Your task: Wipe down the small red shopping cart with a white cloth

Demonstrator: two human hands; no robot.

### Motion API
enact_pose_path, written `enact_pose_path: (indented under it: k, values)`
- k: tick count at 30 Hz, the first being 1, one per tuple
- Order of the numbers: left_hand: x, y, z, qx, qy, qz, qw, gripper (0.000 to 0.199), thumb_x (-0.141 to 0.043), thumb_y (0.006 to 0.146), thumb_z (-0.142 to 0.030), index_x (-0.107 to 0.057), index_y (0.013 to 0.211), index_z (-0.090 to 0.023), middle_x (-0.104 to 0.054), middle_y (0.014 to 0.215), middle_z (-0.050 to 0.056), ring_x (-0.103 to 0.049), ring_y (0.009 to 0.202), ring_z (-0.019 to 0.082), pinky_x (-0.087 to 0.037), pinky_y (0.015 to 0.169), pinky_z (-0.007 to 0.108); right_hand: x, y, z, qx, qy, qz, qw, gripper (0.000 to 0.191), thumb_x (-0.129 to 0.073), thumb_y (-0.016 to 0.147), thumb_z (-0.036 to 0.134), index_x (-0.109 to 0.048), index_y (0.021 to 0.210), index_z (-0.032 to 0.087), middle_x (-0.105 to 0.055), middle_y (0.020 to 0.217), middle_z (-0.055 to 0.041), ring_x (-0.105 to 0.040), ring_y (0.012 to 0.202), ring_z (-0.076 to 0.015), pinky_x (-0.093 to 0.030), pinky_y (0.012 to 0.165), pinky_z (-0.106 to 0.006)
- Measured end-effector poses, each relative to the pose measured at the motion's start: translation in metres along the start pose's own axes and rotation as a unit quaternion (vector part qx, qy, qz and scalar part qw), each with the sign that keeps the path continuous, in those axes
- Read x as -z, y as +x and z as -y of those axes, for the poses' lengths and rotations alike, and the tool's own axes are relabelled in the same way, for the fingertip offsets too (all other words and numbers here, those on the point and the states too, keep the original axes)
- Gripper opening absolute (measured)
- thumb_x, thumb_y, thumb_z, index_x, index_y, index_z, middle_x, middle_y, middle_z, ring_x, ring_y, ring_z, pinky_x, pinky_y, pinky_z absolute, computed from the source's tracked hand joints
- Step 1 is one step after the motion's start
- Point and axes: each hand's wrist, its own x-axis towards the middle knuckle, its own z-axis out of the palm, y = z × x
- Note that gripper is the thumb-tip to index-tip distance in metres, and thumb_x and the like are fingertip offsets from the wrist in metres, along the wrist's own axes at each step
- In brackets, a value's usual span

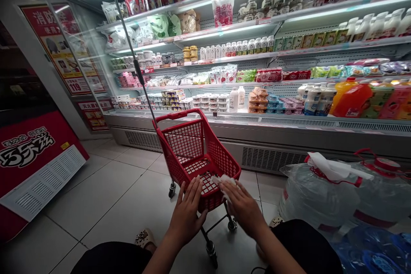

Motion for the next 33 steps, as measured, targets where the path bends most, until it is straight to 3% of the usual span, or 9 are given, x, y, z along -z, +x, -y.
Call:
enact_pose_path:
  k: [4, 8, 13, 18, 22, 26, 30, 33]
  values:
    - [0.0, 0.003, -0.002, 0.023, 0.001, -0.006, 1.0, 0.088, -0.054, 0.095, -0.03, -0.006, 0.168, -0.018, -0.023, 0.173, 0.011, -0.022, 0.16, 0.028, -0.019, 0.13, 0.056, -0.004, -0.004, -0.035, -0.048, -0.014, 0.0, 0.999, 0.057, -0.035, 0.107, 0.021, -0.033, 0.164, 0.024, -0.051, 0.159, -0.0049, -0.045, 0.148, -0.0184, -0.032, 0.127, -0.045]
    - [-0.002, 0.004, -0.005, 0.039, -0.004, -0.013, 0.999, 0.092, -0.057, 0.094, -0.031, -0.005, 0.167, -0.015, -0.019, 0.174, 0.015, -0.019, 0.161, 0.029, -0.022, 0.129, 0.054, -0.006, 0.004, -0.032, -0.098, 0.011, -0.011, 0.995, 0.048, -0.033, 0.108, 0.025, -0.053, 0.151, 0.023, -0.062, 0.149, -0.0055, -0.052, 0.142, -0.0202, -0.038, 0.124, -0.046]
    - [-0.001, -0.003, 0.01, 0.051, -0.008, -0.018, 0.998, 0.094, -0.057, 0.097, -0.043, -0.001, 0.168, -0.015, -0.018, 0.174, 0.014, -0.019, 0.161, 0.03, -0.026, 0.128, 0.051, -0.001, 0.016, -0.006, -0.116, 0.043, -0.01, 0.992, 0.041, -0.038, 0.105, 0.024, -0.065, 0.135, 0.022, -0.071, 0.134, -0.0062, -0.061, 0.133, -0.0236, -0.047, 0.117, -0.048]
    - [-0.009, -0.008, 0.015, 0.062, 0.02, -0.042, 0.997, 0.098, -0.06, 0.094, -0.049, -0.007, 0.167, -0.014, -0.024, 0.172, 0.016, -0.018, 0.16, 0.036, -0.022, 0.128, 0.059, -0.002, 0.015, 0.048, -0.026, 0.044, -0.003, 0.999, 0.066, -0.043, 0.093, 0.008, -0.044, 0.157, 0.021, -0.052, 0.158, -0.0042, -0.045, 0.148, -0.0218, -0.044, 0.121, -0.044]
    - [-0.017, -0.012, 0.001, 0.043, 0.014, -0.012, 0.999, 0.098, -0.064, 0.085, -0.033, -0.014, 0.167, -0.015, -0.027, 0.172, 0.012, -0.02, 0.16, 0.034, -0.023, 0.128, 0.058, -0.003, 0.013, 0.075, 0.041, 0.021, 0.02, 0.999, 0.081, -0.043, 0.085, 0.001, -0.032, 0.163, 0.017, -0.036, 0.168, -0.0047, -0.033, 0.155, -0.0202, -0.04, 0.124, -0.041]
    - [-0.014, -0.019, 0.006, 0.041, 0.004, 0.002, 0.999, 0.093, -0.06, 0.086, -0.024, -0.015, 0.167, -0.019, -0.032, 0.171, 0.008, -0.026, 0.158, 0.03, -0.027, 0.128, 0.052, 0.005, 0.013, 0.055, 0.063, 0.025, 0.023, 0.997, 0.076, -0.043, 0.083, 0.0, -0.042, 0.158, 0.017, -0.042, 0.164, -0.0046, -0.038, 0.152, -0.0196, -0.037, 0.126, -0.045]
    - [-0.002, -0.02, 0.019, 0.018, -0.007, 0.008, 1.0, 0.085, -0.057, 0.09, -0.021, -0.021, 0.166, -0.026, -0.037, 0.169, 0.002, -0.03, 0.157, 0.026, -0.026, 0.129, 0.049, 0.017, 0.015, 0.024, 0.038, 0.048, 0.016, 0.998, 0.067, -0.042, 0.088, 0.002, -0.048, 0.154, 0.017, -0.055, 0.155, -0.0054, -0.047, 0.147, -0.0189, -0.035, 0.127, -0.048]
    - [0.001, -0.018, 0.015, 0.024, -0.003, 0.001, 1.0, 0.085, -0.058, 0.09, -0.022, -0.021, 0.166, -0.027, -0.032, 0.17, 0.003, -0.027, 0.158, 0.028, -0.028, 0.127, 0.051, 0.021, 0.014, 0.021, 0.03, 0.06, 0.023, 0.997, 0.064, -0.043, 0.091, 0.004, -0.05, 0.153, 0.018, -0.059, 0.152, -0.0056, -0.05, 0.145, -0.0191, -0.036, 0.127, -0.048]
